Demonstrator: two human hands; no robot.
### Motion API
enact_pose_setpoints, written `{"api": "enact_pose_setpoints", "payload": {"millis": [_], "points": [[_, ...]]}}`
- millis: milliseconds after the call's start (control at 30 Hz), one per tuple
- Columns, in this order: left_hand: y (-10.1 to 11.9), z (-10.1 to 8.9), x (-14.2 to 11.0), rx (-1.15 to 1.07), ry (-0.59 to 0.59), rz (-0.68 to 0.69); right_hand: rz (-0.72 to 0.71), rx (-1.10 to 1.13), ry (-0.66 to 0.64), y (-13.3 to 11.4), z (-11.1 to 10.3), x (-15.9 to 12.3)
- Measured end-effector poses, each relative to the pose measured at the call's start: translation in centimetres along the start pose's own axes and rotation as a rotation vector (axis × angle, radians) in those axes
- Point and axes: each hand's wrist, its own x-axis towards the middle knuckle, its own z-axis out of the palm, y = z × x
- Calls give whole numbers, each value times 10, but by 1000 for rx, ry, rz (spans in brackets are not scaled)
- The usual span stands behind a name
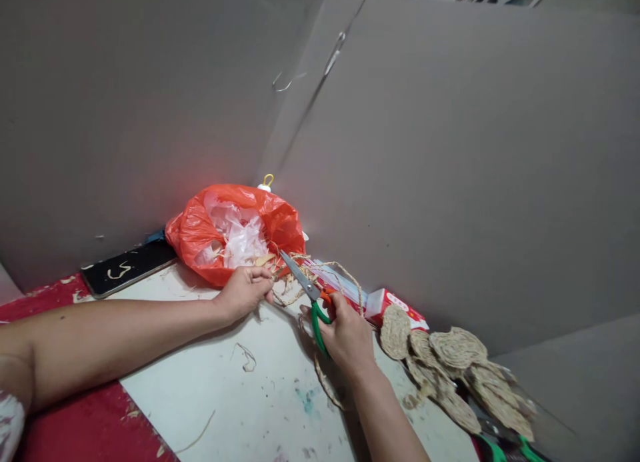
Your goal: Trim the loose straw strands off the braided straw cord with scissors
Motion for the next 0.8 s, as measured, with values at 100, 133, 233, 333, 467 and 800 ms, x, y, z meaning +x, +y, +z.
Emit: {"api": "enact_pose_setpoints", "payload": {"millis": [100, 133, 233, 333, 467, 800], "points": [[3, 0, 0, -31, 1, -8, -72, -45, 1, 7, -3, 0], [3, -1, 0, -41, 0, -9, -98, -58, -2, 9, -4, 0], [1, -2, 1, -47, 3, -9, -163, -97, 14, 14, -2, 1], [0, -2, 2, -40, -2, -2, -212, -121, 50, 16, 0, 1], [0, -2, 1, -41, 1, 7, -240, -120, 59, 15, 1, 1], [4, 0, -2, -72, -22, 3, -229, -189, 104, 17, 3, 0]]}}
